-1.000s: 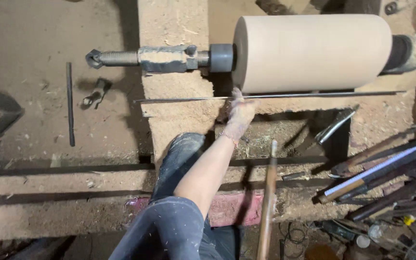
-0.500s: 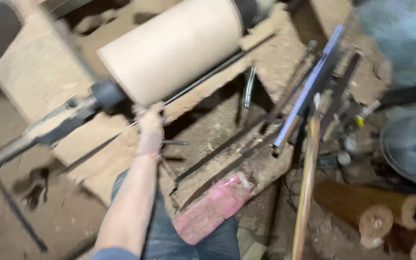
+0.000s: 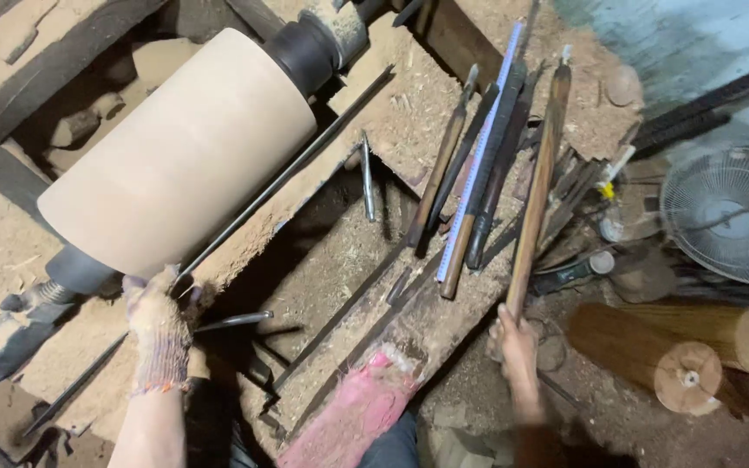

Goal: Shape a wooden cylinder on a lathe using a woodturning chisel

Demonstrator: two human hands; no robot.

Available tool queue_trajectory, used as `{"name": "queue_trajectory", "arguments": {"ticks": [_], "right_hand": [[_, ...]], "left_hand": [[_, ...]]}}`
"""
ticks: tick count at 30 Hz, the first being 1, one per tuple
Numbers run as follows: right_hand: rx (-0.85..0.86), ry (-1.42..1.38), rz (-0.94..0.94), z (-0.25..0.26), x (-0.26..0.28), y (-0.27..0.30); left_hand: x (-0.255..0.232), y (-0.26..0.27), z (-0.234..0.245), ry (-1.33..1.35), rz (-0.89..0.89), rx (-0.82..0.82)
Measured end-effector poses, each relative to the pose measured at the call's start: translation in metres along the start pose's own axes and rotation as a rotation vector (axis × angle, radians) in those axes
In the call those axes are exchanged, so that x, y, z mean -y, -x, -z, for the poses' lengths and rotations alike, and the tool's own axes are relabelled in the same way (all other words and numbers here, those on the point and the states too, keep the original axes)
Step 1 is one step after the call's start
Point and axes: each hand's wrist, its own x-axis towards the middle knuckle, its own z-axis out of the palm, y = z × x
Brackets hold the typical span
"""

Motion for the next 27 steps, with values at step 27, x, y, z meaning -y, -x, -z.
{"name": "queue_trajectory", "arguments": {"ticks": [27], "right_hand": [[0.317, 0.472, 0.118, 0.016, -0.135, -0.004]], "left_hand": [[0.027, -0.113, 0.083, -1.107, -0.733, 0.136]]}}
